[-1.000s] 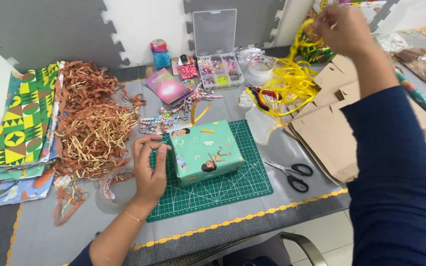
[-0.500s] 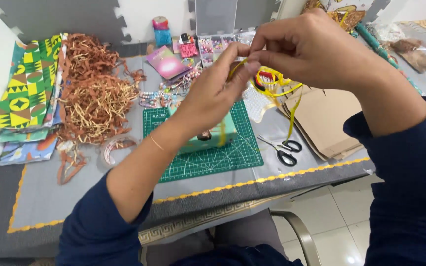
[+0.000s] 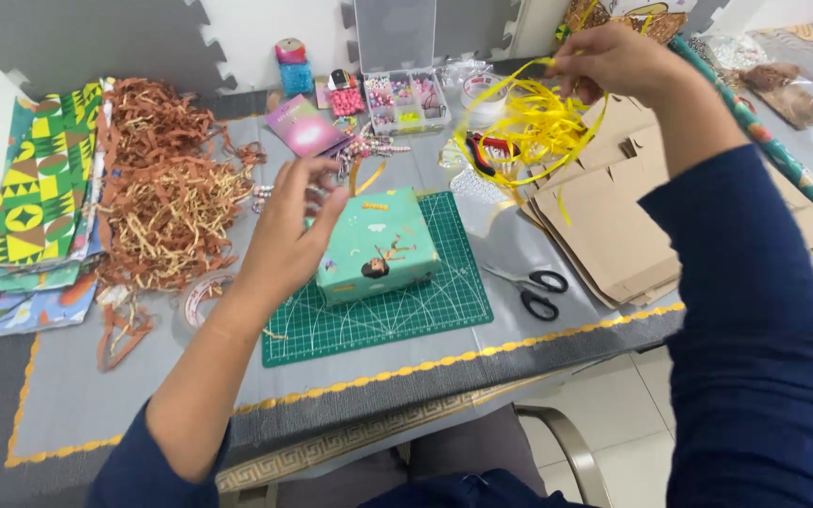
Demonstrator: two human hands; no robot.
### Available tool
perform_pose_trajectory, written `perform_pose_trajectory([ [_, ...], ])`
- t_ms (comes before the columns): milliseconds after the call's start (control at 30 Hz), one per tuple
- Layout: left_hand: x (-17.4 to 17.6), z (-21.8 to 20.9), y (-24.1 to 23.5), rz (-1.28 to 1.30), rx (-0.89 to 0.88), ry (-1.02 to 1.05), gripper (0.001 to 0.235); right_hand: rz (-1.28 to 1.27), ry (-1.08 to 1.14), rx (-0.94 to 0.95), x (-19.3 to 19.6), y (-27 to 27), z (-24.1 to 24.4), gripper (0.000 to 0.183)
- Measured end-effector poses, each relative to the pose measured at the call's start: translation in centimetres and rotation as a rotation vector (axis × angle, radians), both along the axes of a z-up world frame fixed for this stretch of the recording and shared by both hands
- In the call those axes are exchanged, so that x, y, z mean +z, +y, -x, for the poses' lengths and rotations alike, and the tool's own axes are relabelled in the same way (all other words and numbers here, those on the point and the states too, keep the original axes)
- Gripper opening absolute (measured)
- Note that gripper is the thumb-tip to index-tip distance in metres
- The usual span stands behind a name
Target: The person folds and tapes a green patterned wrapping paper around a rectangular box, then secures the edges with clear tape. They finish by tying a yellow ribbon around the wrapped box.
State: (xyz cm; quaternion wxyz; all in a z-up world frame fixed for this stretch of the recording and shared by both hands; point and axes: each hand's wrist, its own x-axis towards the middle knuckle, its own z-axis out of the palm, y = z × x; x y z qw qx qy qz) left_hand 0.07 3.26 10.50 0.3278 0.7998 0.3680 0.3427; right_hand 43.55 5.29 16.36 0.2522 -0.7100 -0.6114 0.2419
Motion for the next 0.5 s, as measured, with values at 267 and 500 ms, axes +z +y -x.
perform_pose_trajectory([
  [267, -7.0, 2.2, 2.9, -0.056, 0.140, -0.163, 0.032, -0.424, 0.007, -0.753, -10.9, 11.0, -16.4, 0.016],
  [500, -8.2, 2.0, 2.7, -0.120, 0.191, -0.178, 0.029, -0.709, -0.836, -0.208, -16.1, 14.9, -11.8, 0.007],
])
